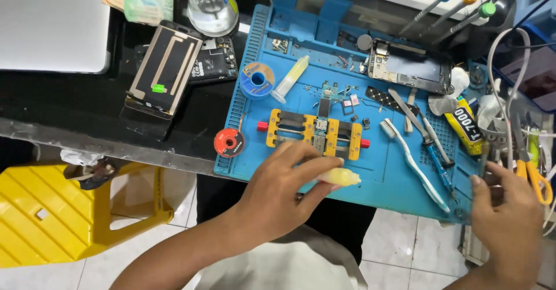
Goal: Soldering components on a mobile phone motherboard and cleaning the board with a toothbrush.
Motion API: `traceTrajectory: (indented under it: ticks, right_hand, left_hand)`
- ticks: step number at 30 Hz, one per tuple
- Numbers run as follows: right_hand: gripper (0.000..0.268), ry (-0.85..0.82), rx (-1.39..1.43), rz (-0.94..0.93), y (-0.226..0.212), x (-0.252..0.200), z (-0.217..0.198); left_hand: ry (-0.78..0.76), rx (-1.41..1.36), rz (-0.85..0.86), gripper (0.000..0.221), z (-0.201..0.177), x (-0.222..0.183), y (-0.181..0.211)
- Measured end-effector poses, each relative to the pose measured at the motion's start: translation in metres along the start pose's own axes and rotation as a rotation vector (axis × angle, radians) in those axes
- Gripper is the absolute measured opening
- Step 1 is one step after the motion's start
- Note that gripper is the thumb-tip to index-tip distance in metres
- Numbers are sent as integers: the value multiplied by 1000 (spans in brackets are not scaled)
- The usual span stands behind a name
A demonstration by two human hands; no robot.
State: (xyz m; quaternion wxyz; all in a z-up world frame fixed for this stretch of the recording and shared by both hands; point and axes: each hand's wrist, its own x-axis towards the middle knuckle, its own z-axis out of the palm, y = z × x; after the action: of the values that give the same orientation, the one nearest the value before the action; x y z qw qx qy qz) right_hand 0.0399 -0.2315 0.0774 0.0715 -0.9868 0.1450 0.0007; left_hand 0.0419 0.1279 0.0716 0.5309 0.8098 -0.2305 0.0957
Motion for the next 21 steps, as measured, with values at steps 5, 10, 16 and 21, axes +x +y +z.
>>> traceTrajectory:
  ticks: [5,10,16,21]
  right_hand:
    - [48,-91,-38,110,0,11,9]
    - [46,-100,-32,119,6,12,16]
    - [41,-82,-26,115,10,14,19]
    - [44,-98,-76,156,6,15,22]
  left_hand:
    - [7,40,30,32,3,2,-1]
    - [1,62,23,32,5,5,1]
    - [-3,41,-4,34,7,9,2]
    - [50,-254,-165,14,4,12,5]
